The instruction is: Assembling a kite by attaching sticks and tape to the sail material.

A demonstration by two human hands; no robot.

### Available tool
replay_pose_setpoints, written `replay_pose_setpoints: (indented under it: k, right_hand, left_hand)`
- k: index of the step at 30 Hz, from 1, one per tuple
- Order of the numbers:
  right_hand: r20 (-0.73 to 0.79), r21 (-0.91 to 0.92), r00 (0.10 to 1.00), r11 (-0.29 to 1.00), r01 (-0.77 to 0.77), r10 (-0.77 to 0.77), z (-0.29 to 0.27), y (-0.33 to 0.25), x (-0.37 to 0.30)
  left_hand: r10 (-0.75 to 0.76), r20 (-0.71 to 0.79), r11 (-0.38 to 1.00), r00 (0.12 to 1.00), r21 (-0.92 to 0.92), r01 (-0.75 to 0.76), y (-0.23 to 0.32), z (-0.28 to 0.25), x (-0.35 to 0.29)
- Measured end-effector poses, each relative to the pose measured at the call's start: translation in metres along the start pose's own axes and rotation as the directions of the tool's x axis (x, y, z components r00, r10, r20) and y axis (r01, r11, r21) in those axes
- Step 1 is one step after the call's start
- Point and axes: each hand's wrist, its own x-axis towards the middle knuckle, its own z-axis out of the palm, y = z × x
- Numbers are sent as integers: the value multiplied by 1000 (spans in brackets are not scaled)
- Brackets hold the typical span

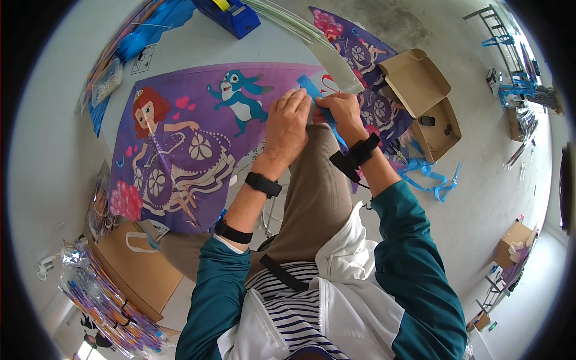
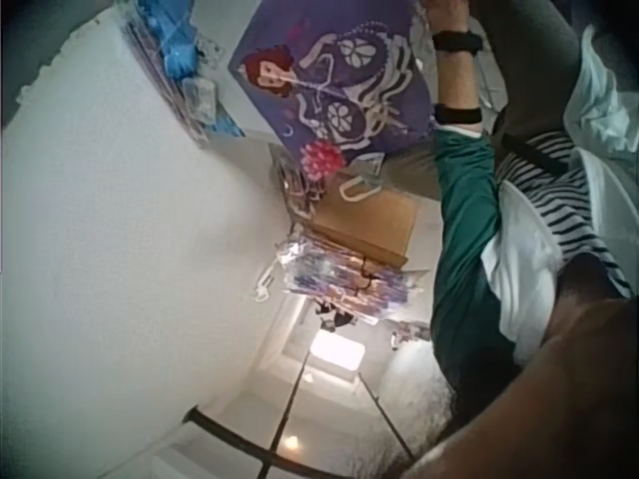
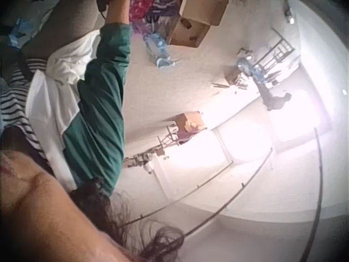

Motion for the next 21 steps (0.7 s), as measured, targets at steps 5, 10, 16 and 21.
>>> replay_pose_setpoints:
  k: [5,10,16,21]
  right_hand:
    - [18,11,997,997,79,-80,-3,3,-2]
    - [113,-674,678,445,589,-727,3,7,-45]
    - [333,-663,263,-27,748,-905,-9,11,-72]
    - [398,-737,608,155,658,-687,-95,72,-103]
  left_hand:
    - [17,-33,1000,999,-21,-17,-2,3,3]
    - [-568,458,184,684,-739,648,-7,-24,17]
    - [-569,434,12,698,-845,535,7,-33,15]
    - [-552,279,12,786,-939,343,16,-61,17]
